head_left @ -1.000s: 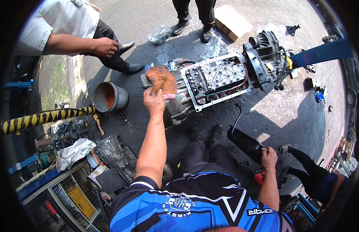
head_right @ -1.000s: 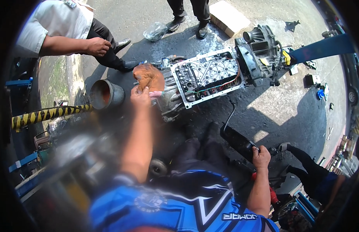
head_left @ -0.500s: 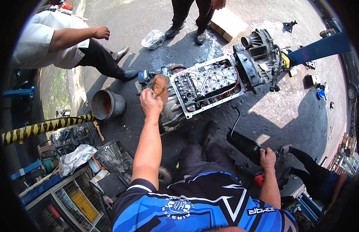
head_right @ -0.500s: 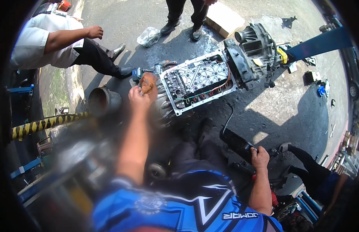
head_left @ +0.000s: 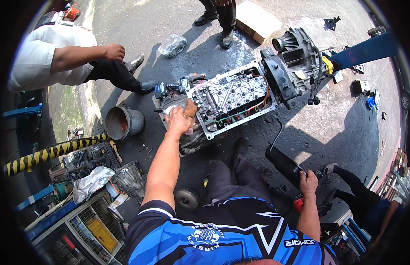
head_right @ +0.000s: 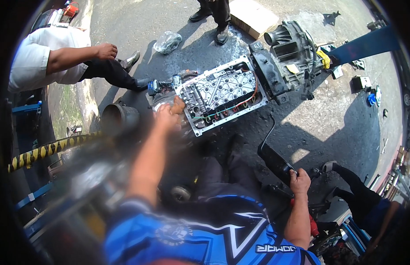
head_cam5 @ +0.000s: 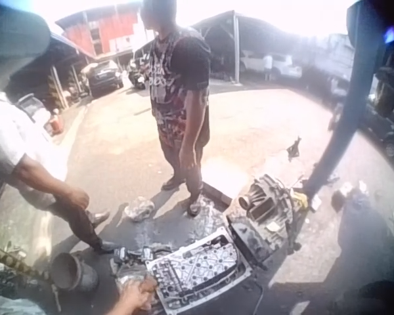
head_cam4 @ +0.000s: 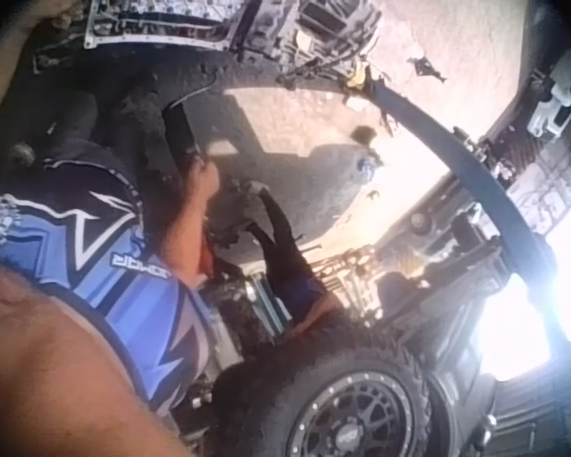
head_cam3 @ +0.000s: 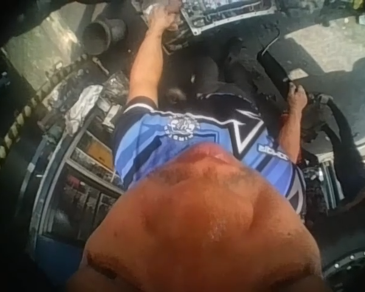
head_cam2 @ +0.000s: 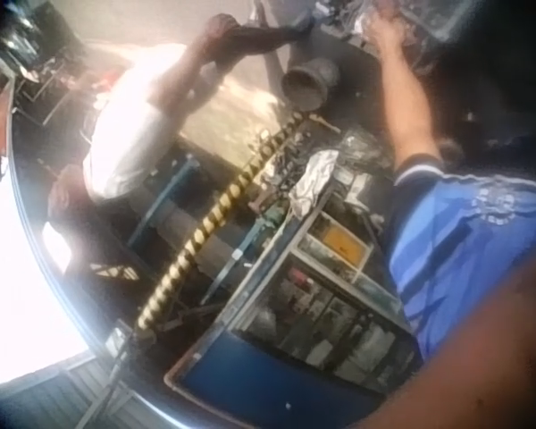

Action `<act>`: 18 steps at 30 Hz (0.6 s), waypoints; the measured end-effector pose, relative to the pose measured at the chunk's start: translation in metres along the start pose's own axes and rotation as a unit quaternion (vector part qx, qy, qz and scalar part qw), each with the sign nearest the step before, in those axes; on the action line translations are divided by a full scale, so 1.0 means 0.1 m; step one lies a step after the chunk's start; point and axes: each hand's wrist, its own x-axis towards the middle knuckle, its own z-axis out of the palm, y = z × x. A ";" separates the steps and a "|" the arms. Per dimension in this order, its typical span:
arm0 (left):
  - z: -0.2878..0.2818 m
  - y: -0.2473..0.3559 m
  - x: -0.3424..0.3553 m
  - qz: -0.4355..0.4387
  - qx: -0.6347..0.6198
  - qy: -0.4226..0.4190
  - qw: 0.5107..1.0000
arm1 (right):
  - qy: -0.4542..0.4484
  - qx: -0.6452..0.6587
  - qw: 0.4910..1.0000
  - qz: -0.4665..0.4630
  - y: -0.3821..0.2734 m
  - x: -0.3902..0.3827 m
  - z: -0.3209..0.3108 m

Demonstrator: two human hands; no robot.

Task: Assembling and aligning the valve body on an automatic transmission unit.

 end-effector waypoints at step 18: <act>-0.54 -0.78 0.69 0.022 -0.363 0.118 0.924 | 0.019 0.039 0.996 0.084 -0.21 -0.22 0.12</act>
